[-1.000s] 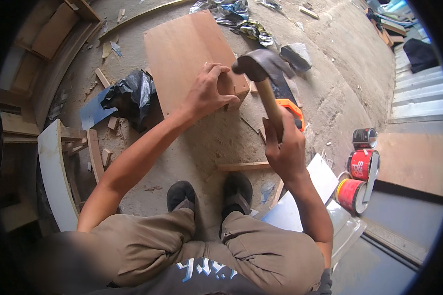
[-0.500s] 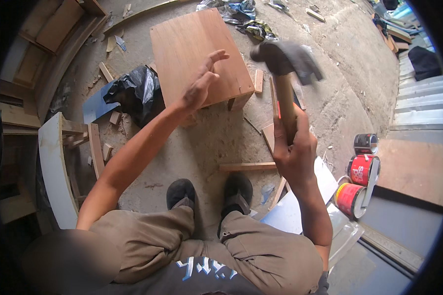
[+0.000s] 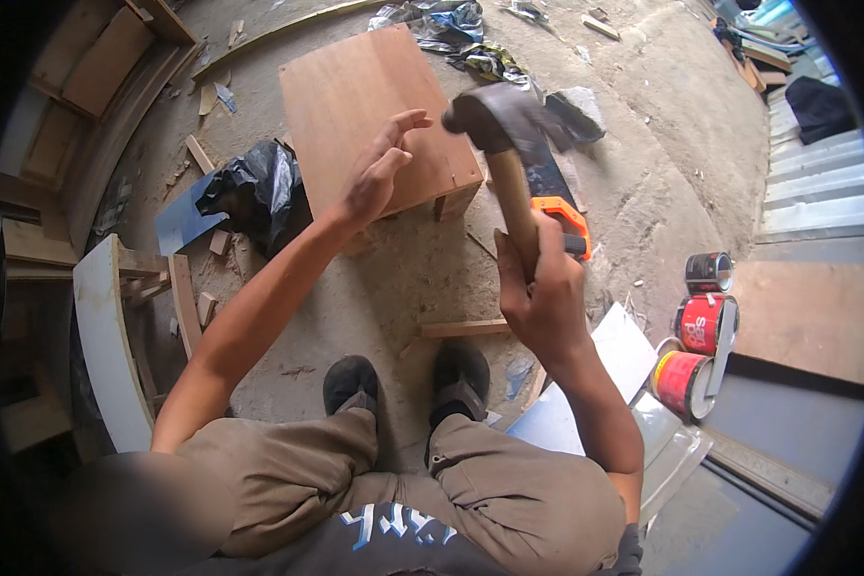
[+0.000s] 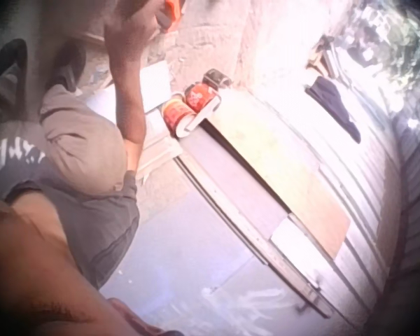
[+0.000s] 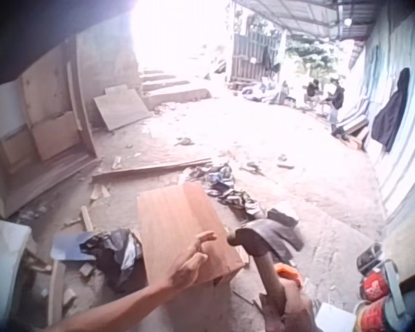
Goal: The person assembles a small wooden box by hammering nails into a wooden frame and attaching a flat wooden panel. They use a hammer to secure the pieces and repeatedly adjust the box to ensure alignment.
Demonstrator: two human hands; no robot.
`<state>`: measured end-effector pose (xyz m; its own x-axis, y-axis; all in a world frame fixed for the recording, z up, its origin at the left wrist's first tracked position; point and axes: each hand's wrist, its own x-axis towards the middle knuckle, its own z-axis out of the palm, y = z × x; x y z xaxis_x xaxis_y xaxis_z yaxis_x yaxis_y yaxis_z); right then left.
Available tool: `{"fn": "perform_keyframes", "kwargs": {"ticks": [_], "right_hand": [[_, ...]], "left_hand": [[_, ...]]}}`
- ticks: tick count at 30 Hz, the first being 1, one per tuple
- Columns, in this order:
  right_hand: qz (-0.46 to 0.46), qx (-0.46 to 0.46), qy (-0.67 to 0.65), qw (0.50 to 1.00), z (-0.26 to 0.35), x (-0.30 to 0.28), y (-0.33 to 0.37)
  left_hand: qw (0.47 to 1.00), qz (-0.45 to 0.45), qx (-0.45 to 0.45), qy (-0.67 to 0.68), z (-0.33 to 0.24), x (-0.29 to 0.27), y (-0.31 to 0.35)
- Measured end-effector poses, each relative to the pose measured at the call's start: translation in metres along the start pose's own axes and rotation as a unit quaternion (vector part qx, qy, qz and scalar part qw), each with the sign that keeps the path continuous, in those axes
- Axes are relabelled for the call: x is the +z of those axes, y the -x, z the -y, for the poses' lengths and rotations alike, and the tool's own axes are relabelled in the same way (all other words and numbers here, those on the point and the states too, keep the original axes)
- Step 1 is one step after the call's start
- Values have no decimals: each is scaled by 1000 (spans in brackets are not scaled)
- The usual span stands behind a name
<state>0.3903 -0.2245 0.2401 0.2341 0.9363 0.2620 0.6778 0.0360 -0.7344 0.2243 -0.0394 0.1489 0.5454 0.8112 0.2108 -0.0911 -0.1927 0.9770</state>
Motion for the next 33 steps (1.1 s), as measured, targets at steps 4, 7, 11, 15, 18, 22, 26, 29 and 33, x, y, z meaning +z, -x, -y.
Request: {"fn": "perform_keyframes", "kwargs": {"ticks": [4,7,11,15,18,22,26,29,33], "right_hand": [[-58,-28,28,998,-19,11,15],[77,33,96,992,-45,23,21],[116,58,48,990,-47,14,10],[68,21,12,997,-20,1,-1],[-15,-16,11,1000,-2,-4,-2],[27,-23,75,997,-41,19,13],[126,64,105,984,-48,11,7],[109,53,50,991,-28,2,-5],[38,28,6,999,-20,11,-1]], "left_hand": [[1000,8,-15,0,-6,3,-2],[1000,-2,3,22,1,5,-2],[1000,-8,3,29,6,5,-3],[1000,-7,-11,14,1,2,0],[1000,-8,4,4,0,1,-2],[999,-8,8,41,2,5,-3],[1000,4,-10,1,-4,2,1],[1000,5,-9,-9,-2,-1,1],[1000,-2,-2,15,3,1,0]]}}
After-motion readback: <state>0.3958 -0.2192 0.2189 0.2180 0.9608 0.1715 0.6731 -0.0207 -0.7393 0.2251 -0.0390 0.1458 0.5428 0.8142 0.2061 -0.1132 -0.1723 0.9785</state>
